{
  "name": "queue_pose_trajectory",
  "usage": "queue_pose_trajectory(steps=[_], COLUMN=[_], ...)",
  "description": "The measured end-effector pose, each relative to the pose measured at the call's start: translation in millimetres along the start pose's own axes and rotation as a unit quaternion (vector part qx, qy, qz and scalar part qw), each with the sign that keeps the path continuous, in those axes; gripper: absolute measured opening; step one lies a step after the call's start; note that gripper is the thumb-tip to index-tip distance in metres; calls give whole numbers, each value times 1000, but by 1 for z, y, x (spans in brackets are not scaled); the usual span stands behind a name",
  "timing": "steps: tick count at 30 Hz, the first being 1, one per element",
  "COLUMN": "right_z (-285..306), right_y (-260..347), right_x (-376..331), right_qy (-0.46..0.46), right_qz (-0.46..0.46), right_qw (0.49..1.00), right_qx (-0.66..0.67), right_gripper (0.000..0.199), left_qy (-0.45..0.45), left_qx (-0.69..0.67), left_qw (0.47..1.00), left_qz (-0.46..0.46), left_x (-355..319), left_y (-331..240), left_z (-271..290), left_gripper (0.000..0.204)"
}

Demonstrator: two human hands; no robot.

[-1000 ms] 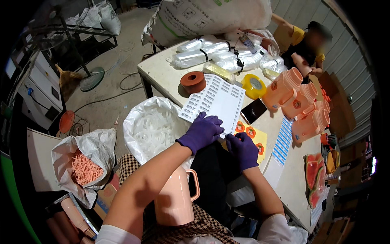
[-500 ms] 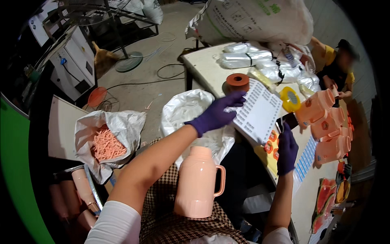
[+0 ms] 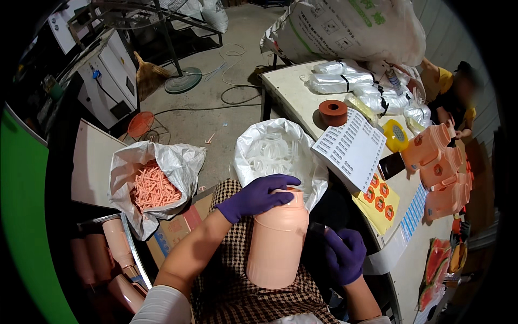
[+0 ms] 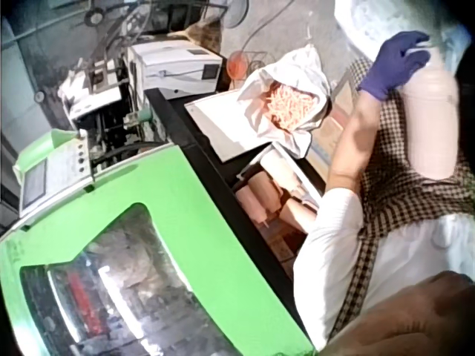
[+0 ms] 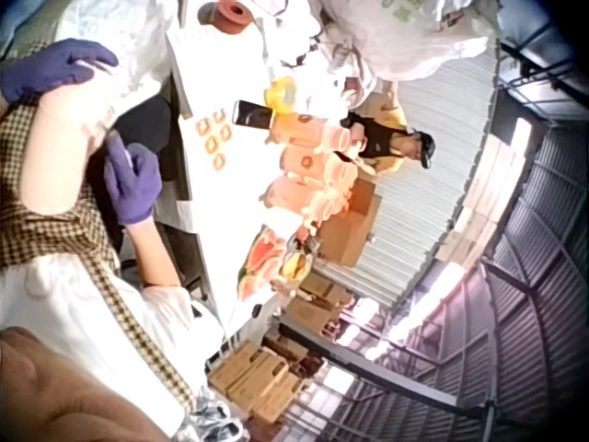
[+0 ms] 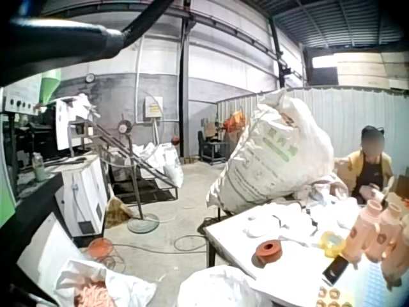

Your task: The person takes a large orange jug from a pile, inserts a white ring into the top, and applies a sticker to the side of the jug before placing it down.

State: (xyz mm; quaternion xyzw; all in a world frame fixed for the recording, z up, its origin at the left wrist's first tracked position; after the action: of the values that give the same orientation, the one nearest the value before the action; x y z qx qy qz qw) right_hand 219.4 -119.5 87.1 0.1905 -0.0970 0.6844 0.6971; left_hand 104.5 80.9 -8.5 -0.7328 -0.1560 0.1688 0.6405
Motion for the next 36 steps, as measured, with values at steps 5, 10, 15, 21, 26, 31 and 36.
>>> queue_pose_trajectory(steps=[5,10,15,21,26,31,36], right_z=[-2,-36,-37,-42,-45,-53,-61], right_y=[22,45,47,49,54,56,55], right_x=[-15,-25,-22,-15,-13,-12,-16], right_qy=[24,38,9,21,19,48,52], right_qz=[58,89,81,110,134,155,156], right_qw=[998,994,993,991,984,974,972], right_qx=[-25,-41,-87,-69,-113,-159,-169], right_gripper=[48,52,53,54,54,53,54], left_qy=[-99,-174,-166,-169,-177,-165,-188], left_qx=[144,217,217,216,247,266,350], left_qw=[984,960,962,962,953,949,913], left_qz=[-29,-16,13,3,13,27,92], left_x=[6,4,8,9,11,11,-3], left_y=[5,16,19,21,20,28,14], left_z=[-9,-8,-8,-11,-20,-18,-18], left_gripper=[35,46,47,51,51,52,54])
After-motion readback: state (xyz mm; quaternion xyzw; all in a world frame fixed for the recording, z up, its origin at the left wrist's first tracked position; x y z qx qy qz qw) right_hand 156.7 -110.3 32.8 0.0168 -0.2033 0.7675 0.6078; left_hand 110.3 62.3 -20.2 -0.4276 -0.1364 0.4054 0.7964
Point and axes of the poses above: each hand's wrist, its own x-axis towards the middle knuckle, its own z-axis out of the back of the hand, y = z × x, the point moved 8 cm from there along x, towards the middle knuckle, and after that the axes turned 14 degrees about -x, right-handed, at the moved point
